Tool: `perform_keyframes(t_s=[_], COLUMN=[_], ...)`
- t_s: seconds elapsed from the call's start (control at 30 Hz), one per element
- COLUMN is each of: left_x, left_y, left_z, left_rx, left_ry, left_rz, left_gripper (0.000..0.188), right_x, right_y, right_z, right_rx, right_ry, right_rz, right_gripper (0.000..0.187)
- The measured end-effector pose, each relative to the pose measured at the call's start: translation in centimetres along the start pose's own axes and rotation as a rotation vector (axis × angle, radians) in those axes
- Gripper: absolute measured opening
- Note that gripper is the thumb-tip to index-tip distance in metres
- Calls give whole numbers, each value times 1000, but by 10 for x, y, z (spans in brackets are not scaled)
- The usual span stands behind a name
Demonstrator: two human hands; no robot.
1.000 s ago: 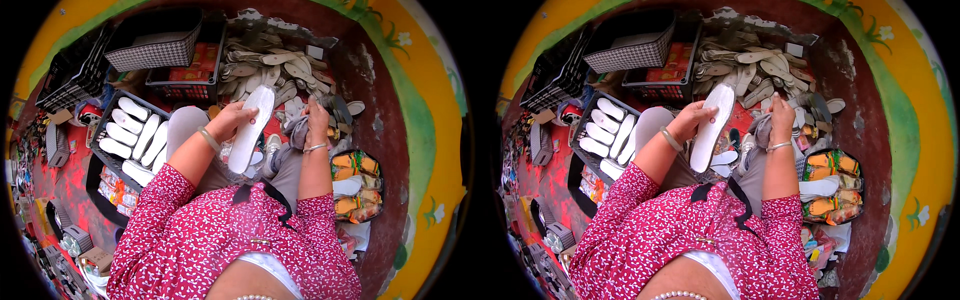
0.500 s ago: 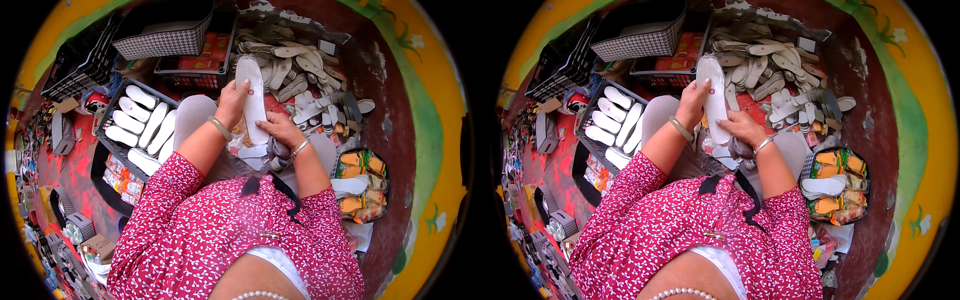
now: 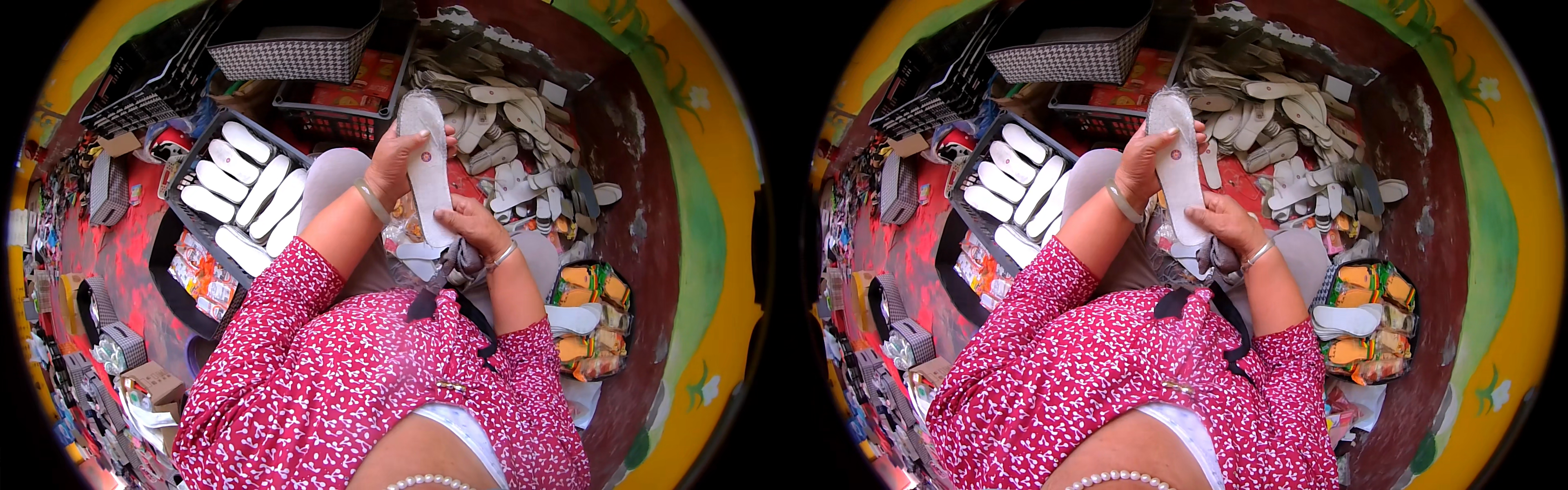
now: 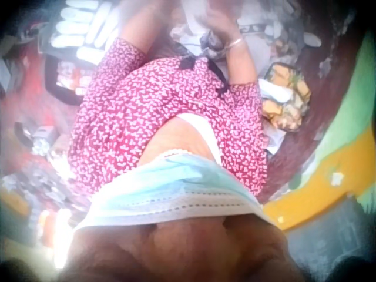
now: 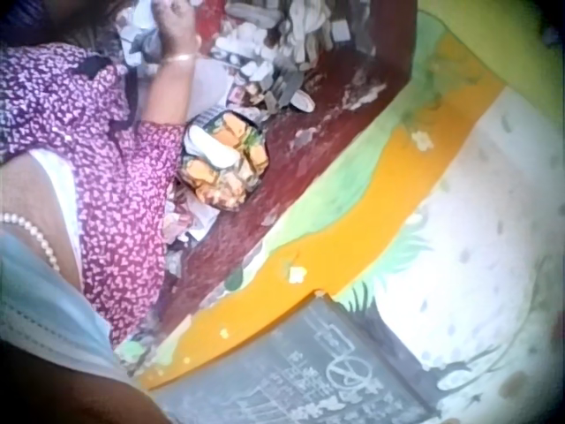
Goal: The person picks up individual shoe insoles from a pile, aligns them into pairs, and places them neatly into a plastic crate.
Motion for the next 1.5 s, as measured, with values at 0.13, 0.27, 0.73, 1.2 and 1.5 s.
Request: perform_keyframes(t_s=[0.13,0.27,0.73,1.2,1.5], left_x=[3,-6,-1,29,30], left_y=[2,3,22,9,14], left_z=[2,1,0,8,1], left_rx=[-104,-63,-33,-73,-111], left_ry=[34,-20,-130,314,398], left_rz=[82,29,-457,286,289], left_gripper=[35,41,49,25,21], right_x=[-2,-8,-7,14,11], right_y=[-11,-17,-5,-3,-2], right_z=[-6,-9,-13,-11,-11], right_rx=[37,33,-71,-14,-29], right_ry=[39,3,-125,110,47], right_rz=[-76,32,93,-176,-157], right_gripper=[33,32,36,25,24])
Point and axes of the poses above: each hand's wrist, its own z-axis towards the middle knuckle, its own x-axis out of the back of the hand, y = z × x, the point moved 6 cm from there along z, towards the middle knuckle, and after that the axes turned 2 degrees about -z, right-handed, at the moved point
